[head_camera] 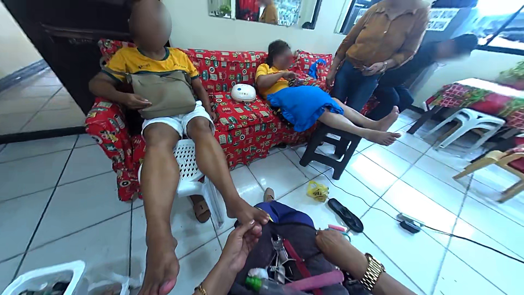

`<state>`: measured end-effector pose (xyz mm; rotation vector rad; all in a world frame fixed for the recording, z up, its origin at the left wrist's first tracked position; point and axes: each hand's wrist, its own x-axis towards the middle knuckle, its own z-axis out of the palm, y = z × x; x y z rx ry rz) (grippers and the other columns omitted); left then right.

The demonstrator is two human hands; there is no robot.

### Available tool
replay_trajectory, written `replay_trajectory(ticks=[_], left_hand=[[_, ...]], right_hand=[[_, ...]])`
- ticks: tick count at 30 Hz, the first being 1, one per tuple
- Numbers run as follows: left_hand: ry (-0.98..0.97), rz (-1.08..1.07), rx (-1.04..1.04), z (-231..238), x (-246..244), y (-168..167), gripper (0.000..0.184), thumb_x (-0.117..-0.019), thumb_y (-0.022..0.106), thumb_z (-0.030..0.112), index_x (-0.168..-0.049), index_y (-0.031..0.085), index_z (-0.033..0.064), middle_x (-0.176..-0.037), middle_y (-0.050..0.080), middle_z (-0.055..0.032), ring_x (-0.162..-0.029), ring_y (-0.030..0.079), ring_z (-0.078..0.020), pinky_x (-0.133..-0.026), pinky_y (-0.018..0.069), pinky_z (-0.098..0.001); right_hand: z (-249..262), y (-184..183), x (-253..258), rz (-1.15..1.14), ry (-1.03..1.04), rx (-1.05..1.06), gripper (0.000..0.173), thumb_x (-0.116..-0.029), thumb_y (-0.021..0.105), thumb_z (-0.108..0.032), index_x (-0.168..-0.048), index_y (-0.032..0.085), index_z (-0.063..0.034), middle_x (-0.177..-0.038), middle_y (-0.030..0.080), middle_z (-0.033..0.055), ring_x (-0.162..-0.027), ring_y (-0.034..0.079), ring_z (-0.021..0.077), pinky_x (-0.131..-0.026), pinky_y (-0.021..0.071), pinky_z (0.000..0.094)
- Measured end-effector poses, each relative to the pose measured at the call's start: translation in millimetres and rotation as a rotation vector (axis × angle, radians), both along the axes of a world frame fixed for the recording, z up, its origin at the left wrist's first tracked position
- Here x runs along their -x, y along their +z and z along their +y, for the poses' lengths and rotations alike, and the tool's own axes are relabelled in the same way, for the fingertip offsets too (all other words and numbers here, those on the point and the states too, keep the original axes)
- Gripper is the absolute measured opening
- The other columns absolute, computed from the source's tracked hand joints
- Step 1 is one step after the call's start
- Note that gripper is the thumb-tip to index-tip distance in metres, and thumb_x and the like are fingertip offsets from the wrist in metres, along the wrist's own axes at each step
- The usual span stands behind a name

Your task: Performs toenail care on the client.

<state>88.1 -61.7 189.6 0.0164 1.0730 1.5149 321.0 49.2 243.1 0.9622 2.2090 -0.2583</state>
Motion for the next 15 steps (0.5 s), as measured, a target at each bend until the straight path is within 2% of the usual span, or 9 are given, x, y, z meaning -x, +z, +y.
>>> replay_trajectory(ticks=[2,4,6,9,11,13,15], left_hand=[[0.028,0.007,-0.021,3,-6,-2,0.025,-0.1069,0.048,0.01,-0.088,0.063,0.0039,-0.074,0.071,-0.0057,-0.065,0.069,-0.0125,-0.063,0.0583,-0.0241],[0.046,0.033,-0.048,1,-11,-10,0.02,-0.1073,0.046,0.009,-0.094,0.061,0.0036,-0.074,0.071,-0.0057,-0.065,0.07,-0.012,-0.063,0.0587,-0.0237],[0.045,0.064,-0.076,-2,-12,-22,0.015,-0.1073,0.046,0.008,-0.1,0.059,0.0032,-0.075,0.071,-0.0059,-0.065,0.07,-0.0118,-0.062,0.0588,-0.0243],[0.013,0.091,-0.087,-8,-8,-34,0.013,-0.1077,0.046,0.009,-0.104,0.057,0.0028,-0.077,0.071,-0.0068,-0.066,0.071,-0.0138,-0.062,0.0595,-0.026],[0.009,0.098,-0.091,-10,-7,-35,0.012,-0.1075,0.047,0.009,-0.104,0.057,0.0027,-0.076,0.072,-0.0072,-0.065,0.071,-0.0142,-0.062,0.0596,-0.0261],[0.033,0.11,-0.09,-12,-9,-36,0.01,-0.1071,0.048,0.009,-0.106,0.055,0.0024,-0.076,0.072,-0.0076,-0.064,0.071,-0.0144,-0.06,0.0596,-0.0262],[0.064,0.125,-0.074,-12,-10,-36,0.007,-0.1063,0.051,0.008,-0.109,0.052,0.0021,-0.076,0.071,-0.0081,-0.063,0.071,-0.015,-0.059,0.0596,-0.0268]], right_hand=[[6,0,-7,0.042,-0.052,0.031,0.023,-0.1012,0.054,-0.004,-0.116,0.067,0.0081,-0.126,0.063,0.0297,-0.122,0.059,0.0472,-0.1,0.0459,0.0617],[15,-8,-14,0.22,-0.112,0.078,0.022,-0.0979,0.059,-0.004,-0.115,0.068,0.0068,-0.12,0.066,0.0303,-0.118,0.061,0.0486,-0.099,0.0458,0.0645],[22,-26,-17,0.433,-0.161,0.098,0.022,-0.0966,0.06,-0.003,-0.116,0.065,0.0064,-0.114,0.067,0.0298,-0.112,0.063,0.0475,-0.098,0.0461,0.063],[22,-49,-13,0.52,-0.228,0.117,0.033,-0.098,0.056,-0.003,-0.13,0.058,0.0054,-0.115,0.066,0.0306,-0.113,0.063,0.0474,-0.099,0.046,0.0619],[20,-47,-7,0.534,-0.256,0.113,0.037,-0.0997,0.054,-0.006,-0.136,0.054,0.0042,-0.113,0.066,0.031,-0.112,0.064,0.0477,-0.098,0.0467,0.0623],[17,-40,-1,0.724,-0.273,0.155,0.034,-0.1009,0.055,-0.009,-0.132,0.056,0.0053,-0.103,0.068,0.0278,-0.099,0.068,0.0426,-0.092,0.051,0.0587],[7,-29,16,1.022,-0.3,0.282,0.029,-0.0993,0.059,-0.01,-0.123,0.059,0.0066,-0.095,0.069,0.0197,-0.084,0.07,0.03,-0.083,0.0577,0.0486]])
